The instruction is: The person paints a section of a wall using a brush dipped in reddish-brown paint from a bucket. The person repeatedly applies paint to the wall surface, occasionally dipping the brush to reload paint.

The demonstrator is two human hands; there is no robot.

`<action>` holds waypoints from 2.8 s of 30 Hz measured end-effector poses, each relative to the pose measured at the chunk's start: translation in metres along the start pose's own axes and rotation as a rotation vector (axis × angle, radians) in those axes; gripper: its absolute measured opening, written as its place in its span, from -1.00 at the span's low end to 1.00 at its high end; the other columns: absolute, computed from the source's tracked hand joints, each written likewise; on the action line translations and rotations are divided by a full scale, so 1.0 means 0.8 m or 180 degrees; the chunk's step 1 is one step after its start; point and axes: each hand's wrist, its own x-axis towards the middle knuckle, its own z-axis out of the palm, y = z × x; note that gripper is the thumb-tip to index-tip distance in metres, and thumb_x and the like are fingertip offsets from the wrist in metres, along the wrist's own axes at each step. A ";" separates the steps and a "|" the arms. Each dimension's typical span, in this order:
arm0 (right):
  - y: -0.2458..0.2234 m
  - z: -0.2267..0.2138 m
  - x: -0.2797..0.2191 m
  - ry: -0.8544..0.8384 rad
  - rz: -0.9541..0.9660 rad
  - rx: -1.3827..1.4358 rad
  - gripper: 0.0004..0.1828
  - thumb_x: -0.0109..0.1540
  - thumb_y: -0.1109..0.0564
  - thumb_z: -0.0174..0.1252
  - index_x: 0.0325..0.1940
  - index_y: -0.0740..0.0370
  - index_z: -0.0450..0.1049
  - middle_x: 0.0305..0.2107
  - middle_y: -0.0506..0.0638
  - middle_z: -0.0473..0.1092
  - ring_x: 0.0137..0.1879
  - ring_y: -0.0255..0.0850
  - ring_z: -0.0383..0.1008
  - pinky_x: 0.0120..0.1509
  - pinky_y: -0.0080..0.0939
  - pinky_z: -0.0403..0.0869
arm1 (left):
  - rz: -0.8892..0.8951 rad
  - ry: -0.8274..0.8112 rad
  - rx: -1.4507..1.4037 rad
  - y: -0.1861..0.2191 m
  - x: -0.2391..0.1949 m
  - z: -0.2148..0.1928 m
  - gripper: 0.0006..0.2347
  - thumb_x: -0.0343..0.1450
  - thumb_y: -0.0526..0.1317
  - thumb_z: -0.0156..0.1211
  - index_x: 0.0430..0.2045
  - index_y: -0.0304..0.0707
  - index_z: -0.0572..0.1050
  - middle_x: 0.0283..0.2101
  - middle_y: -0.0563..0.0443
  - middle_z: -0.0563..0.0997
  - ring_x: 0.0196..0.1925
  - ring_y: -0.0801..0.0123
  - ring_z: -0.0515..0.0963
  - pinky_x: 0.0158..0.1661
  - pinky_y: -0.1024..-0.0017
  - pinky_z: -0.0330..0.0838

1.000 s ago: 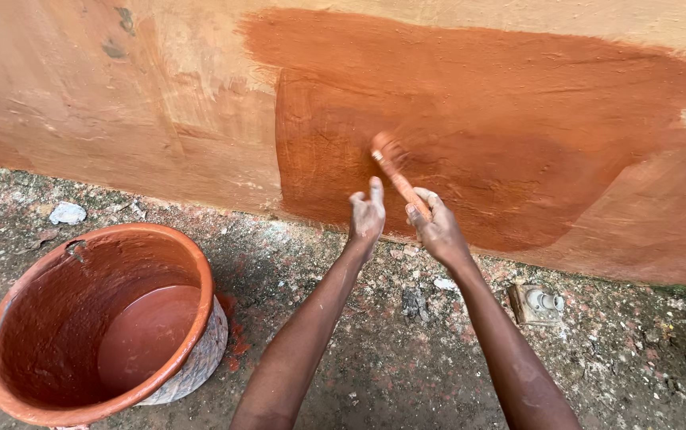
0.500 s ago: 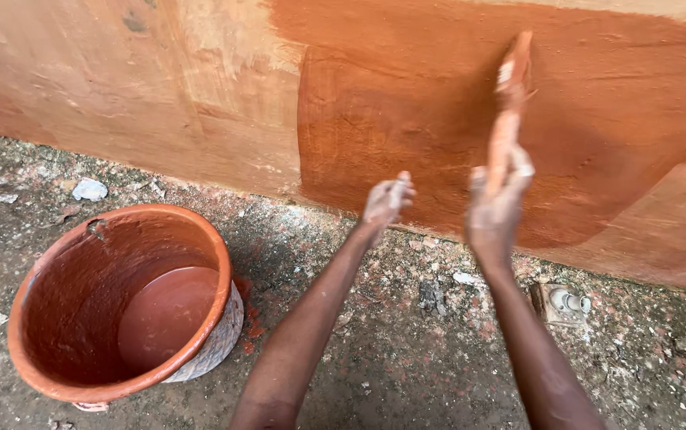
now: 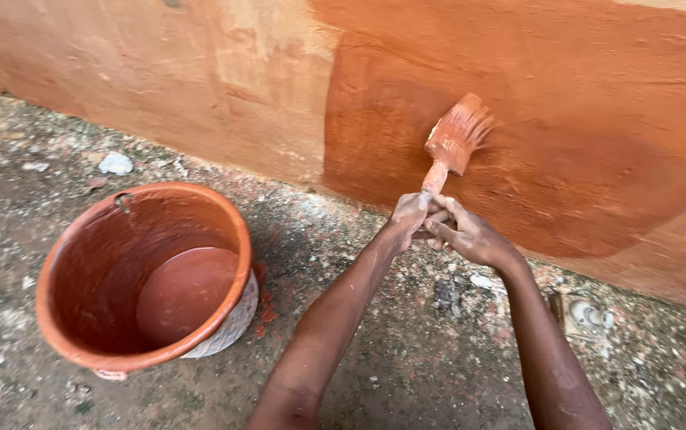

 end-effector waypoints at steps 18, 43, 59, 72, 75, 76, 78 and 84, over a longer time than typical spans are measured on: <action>-0.001 0.016 0.006 -0.0782 0.0264 -0.0553 -0.18 0.19 -0.45 -0.06 0.46 -0.10 0.18 0.15 -0.05 0.47 0.08 -0.16 0.61 0.34 0.21 0.45 | 0.0983 0.0848 -0.0410 0.118 -0.036 -0.090 -0.65 0.52 -0.17 -0.08 -0.06 -0.62 0.47 -0.40 -0.21 0.66 -0.57 0.30 0.69 -0.48 0.29 0.67; 0.014 0.030 0.038 -0.0889 0.0129 -0.0260 -0.18 0.18 -0.41 0.00 0.42 0.01 0.24 0.13 0.02 0.50 0.04 -0.12 0.64 0.28 0.12 0.50 | 0.1288 0.0492 -0.0453 0.048 -0.038 -0.160 -0.57 0.52 -0.07 0.06 0.00 -0.65 0.37 -0.23 -0.51 0.63 -0.48 0.18 0.72 -0.44 0.28 0.65; 0.076 0.040 0.055 -0.0768 0.0466 0.0121 -0.20 0.20 -0.46 0.00 0.34 0.08 0.33 0.14 0.07 0.49 0.10 -0.12 0.63 0.25 0.06 0.56 | 0.0829 0.0266 -0.0030 0.066 -0.046 -0.039 -0.68 0.58 -0.06 -0.13 0.03 -0.39 0.32 -0.36 -0.25 0.66 -0.61 0.28 0.64 -0.60 0.34 0.62; 0.110 0.129 0.098 -0.0179 0.1748 0.1994 -0.14 0.26 -0.48 -0.13 0.29 0.30 0.32 0.19 0.39 0.37 0.18 0.22 0.50 0.21 0.31 0.59 | -0.0781 0.0594 0.0934 -0.105 -0.007 -0.055 -0.79 0.54 -0.20 -0.05 -0.02 -0.32 0.31 -0.29 -0.29 0.62 -0.49 0.23 0.66 -0.52 0.39 0.65; 0.118 0.132 0.116 -0.0037 0.1776 0.1970 -0.19 0.24 -0.41 0.02 0.31 0.25 0.27 0.18 0.40 0.35 0.21 0.23 0.44 0.22 0.34 0.51 | -0.0770 0.0248 0.1407 -0.111 -0.011 -0.032 -0.73 0.51 -0.18 0.03 0.03 -0.34 0.31 -0.26 -0.25 0.62 -0.45 0.27 0.67 -0.47 0.42 0.65; 0.124 0.130 0.120 0.0092 0.1916 0.1795 -0.20 0.25 -0.38 0.11 0.33 0.23 0.22 0.18 0.38 0.32 0.23 0.20 0.39 0.24 0.36 0.46 | -0.0769 0.0011 0.1580 -0.111 -0.012 -0.027 -0.71 0.50 -0.17 0.05 0.04 -0.35 0.31 -0.25 -0.24 0.62 -0.43 0.28 0.67 -0.45 0.42 0.66; 0.141 0.127 0.121 0.0189 0.1950 0.1684 -0.27 0.25 -0.33 0.17 0.26 0.24 0.27 0.09 0.33 0.38 0.14 0.13 0.42 0.20 0.30 0.47 | -0.0762 -0.0819 0.1874 -0.106 -0.015 -0.025 -0.66 0.49 -0.16 0.10 0.08 -0.36 0.32 -0.22 -0.21 0.62 -0.40 0.31 0.67 -0.42 0.44 0.66; 0.196 0.070 0.087 0.0428 0.1217 0.1646 -0.59 0.32 -0.15 0.11 -0.15 0.28 0.54 -0.44 0.15 0.54 -0.49 -0.16 0.39 -0.50 -0.17 0.39 | -0.0207 -0.2020 0.1531 -0.063 0.003 -0.030 -0.55 0.44 -0.11 0.27 0.14 -0.48 0.42 -0.17 -0.26 0.64 -0.31 0.32 0.65 -0.32 0.43 0.61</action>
